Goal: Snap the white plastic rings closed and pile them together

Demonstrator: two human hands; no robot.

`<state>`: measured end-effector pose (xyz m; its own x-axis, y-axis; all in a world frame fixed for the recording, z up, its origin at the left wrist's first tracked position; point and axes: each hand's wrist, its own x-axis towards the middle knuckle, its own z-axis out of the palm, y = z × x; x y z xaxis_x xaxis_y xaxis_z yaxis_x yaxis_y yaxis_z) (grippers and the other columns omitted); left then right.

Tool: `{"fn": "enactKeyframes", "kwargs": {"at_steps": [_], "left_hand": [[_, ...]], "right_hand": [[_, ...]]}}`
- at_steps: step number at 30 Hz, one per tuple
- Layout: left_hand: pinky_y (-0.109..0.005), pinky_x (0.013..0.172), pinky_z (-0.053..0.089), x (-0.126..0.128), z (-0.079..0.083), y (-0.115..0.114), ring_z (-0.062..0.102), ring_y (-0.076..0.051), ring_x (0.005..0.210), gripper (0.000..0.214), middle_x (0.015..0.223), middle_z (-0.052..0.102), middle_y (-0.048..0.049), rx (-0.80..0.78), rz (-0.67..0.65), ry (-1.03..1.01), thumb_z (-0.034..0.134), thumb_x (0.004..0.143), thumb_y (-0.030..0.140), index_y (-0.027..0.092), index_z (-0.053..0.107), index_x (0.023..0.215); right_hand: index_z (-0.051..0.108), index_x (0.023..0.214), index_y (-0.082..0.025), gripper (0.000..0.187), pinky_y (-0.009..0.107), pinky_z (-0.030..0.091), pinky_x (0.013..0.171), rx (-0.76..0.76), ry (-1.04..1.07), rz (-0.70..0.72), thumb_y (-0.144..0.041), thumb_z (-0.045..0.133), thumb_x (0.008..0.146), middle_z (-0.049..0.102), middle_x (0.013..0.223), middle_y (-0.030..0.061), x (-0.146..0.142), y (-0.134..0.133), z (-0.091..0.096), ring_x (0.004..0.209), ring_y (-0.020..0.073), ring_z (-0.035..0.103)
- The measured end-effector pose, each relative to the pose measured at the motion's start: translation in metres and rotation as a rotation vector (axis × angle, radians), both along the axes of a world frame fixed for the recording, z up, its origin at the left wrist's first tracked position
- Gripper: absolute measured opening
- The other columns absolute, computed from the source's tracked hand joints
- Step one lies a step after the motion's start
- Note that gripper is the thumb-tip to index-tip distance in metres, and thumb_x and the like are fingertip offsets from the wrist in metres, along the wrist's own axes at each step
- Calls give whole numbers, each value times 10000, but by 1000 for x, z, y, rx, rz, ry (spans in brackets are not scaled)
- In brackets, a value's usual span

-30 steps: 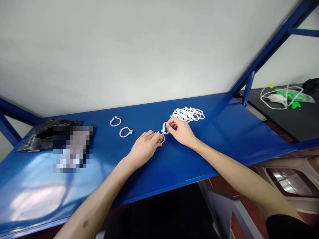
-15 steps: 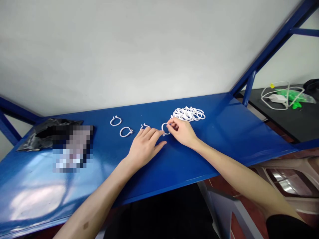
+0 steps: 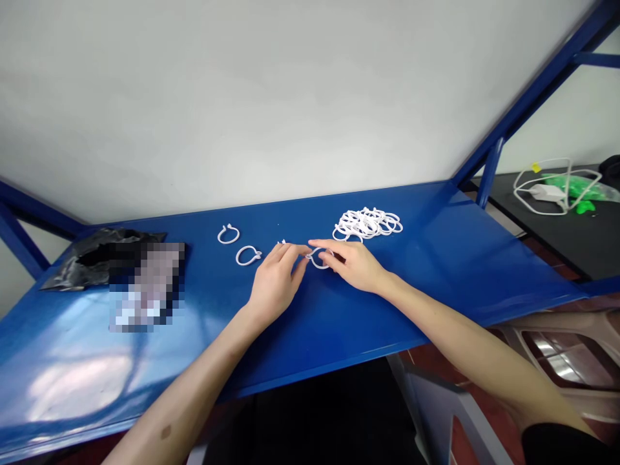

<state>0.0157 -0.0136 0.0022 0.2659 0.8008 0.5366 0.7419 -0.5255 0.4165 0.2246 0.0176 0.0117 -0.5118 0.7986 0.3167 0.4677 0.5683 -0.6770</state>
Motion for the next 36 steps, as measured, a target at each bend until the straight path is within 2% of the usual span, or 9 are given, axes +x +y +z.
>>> {"fn": "enactKeyframes", "kwargs": {"at_steps": [4, 8, 12, 15, 21, 27, 32, 36], "left_hand": [[-276, 721, 519, 3, -2, 0, 678, -158, 783, 206, 973, 758, -20, -272, 59, -247, 627, 948, 310, 215, 644, 1129], [-268, 694, 497, 4, -1, 1, 674, -158, 768, 288, 925, 766, -13, -546, -4, -381, 563, 970, 457, 217, 723, 962], [-269, 709, 509, 3, -3, 2, 670, -165, 808, 348, 939, 758, -26, -646, -67, -540, 589, 940, 516, 209, 726, 1029], [-270, 715, 508, 3, -3, 3, 669, -168, 818, 348, 931, 764, -35, -644, -58, -597, 611, 925, 508, 199, 728, 1035], [-278, 735, 501, 3, -3, 1, 670, -163, 764, 299, 897, 779, -23, -582, 14, -475, 590, 938, 452, 207, 762, 929], [-261, 719, 509, 4, -7, -4, 683, -163, 706, 204, 812, 774, -5, -412, 64, -377, 586, 920, 310, 225, 771, 901], [-246, 704, 508, 2, -9, -4, 693, -156, 722, 203, 806, 757, -5, -277, 12, -295, 560, 942, 255, 228, 755, 892], [-271, 752, 516, -1, -5, 3, 682, -174, 807, 200, 884, 755, -22, -169, -31, -171, 547, 984, 300, 227, 731, 952]], "right_hand": [[687, 1261, -245, 306, 255, 526, 718, 2, 33, -12, -261, 478, 1039, 782, 968, 3, 0, 0, 0, 770, 136, 717], [702, 1221, -240, 284, 239, 527, 697, 38, 43, -56, -271, 482, 1045, 795, 999, 0, -2, 0, -4, 760, 128, 732], [724, 1204, -260, 267, 255, 553, 747, 123, 38, -90, -271, 521, 1033, 792, 1090, 2, -4, -2, -7, 867, 151, 751], [730, 1214, -251, 285, 268, 557, 783, 228, -1, -46, -266, 502, 1043, 782, 1120, 21, -5, -3, -9, 951, 168, 740], [682, 1301, -198, 342, 244, 441, 585, 445, -249, -32, -216, 433, 1066, 728, 803, 26, -6, -6, -25, 680, 130, 644], [613, 1350, -135, 380, 291, 407, 591, 685, -372, -31, -91, 392, 1044, 686, 762, 20, -9, -13, -33, 650, 139, 575], [610, 1348, -119, 368, 306, 405, 598, 771, -340, -8, -88, 403, 1045, 673, 758, 19, -10, -15, -29, 657, 142, 577], [666, 1294, -153, 336, 292, 437, 642, 699, -306, -41, -175, 420, 1066, 697, 770, 21, -11, -9, -24, 673, 140, 598]]}}
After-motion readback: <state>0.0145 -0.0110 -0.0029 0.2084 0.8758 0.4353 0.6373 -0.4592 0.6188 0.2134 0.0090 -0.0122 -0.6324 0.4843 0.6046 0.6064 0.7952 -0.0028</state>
